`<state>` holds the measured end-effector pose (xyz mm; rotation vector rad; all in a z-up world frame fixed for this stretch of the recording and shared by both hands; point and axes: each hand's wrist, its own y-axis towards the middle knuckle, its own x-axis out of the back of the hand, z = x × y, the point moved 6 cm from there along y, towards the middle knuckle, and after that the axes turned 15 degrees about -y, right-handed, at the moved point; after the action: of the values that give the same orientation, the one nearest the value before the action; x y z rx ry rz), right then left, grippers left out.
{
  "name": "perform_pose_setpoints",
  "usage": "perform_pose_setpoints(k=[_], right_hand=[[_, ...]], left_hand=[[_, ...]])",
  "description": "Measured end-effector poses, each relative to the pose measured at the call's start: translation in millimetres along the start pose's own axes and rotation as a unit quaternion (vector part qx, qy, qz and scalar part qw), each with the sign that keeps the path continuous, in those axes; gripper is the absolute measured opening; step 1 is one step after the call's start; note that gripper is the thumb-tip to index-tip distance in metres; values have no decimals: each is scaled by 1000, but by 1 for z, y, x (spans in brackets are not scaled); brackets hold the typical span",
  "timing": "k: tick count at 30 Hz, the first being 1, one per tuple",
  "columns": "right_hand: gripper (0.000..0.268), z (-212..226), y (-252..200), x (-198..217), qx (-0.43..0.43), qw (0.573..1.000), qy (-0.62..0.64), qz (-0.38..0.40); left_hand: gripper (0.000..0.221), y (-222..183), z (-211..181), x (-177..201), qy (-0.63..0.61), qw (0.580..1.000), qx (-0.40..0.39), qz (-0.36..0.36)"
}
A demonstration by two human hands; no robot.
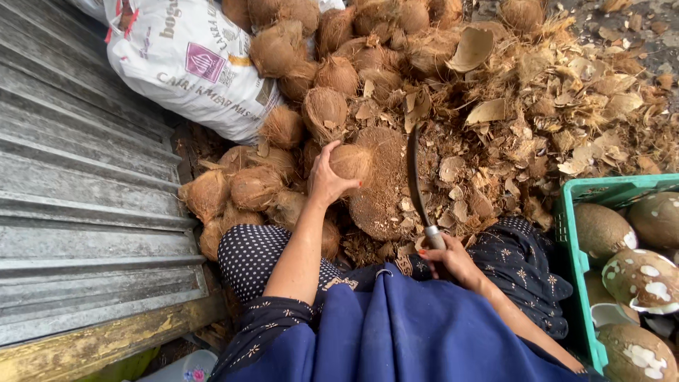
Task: The person scrapes and trims the outer shell of coconuts using a curved blade, placing finished coconuts into a green crate.
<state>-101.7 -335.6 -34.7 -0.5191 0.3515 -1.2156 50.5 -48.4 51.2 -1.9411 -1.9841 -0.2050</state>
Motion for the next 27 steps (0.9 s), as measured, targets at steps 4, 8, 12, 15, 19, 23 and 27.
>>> perform_pose_setpoints(k=[4, 8, 12, 15, 19, 23, 27], right_hand=[[25, -5, 11, -12, -71, 996, -47, 29], [31, 86, -22, -3, -41, 990, -138, -2], [37, 204, -58, 18, 242, 947, -170, -123], [23, 247, -74, 13, 423, 876, -136, -187], [27, 164, 5, -19, 222, 944, -198, -142], [26, 113, 14, -25, -8, 993, -113, -22], [19, 181, -40, -1, 87, 989, -104, -63]], left_hand=[[126, -9, -16, -11, 78, 996, -34, 1], [123, -6, -19, -21, 138, 990, -2, -18], [117, 0, -24, -29, 163, 986, -2, -11], [122, 8, -20, -34, 191, 982, -12, -6], [120, 2, -29, -31, 197, 980, -12, -3], [113, 13, -41, -42, 265, 962, -59, 17], [117, 1, -23, -41, 218, 975, -21, 31]])
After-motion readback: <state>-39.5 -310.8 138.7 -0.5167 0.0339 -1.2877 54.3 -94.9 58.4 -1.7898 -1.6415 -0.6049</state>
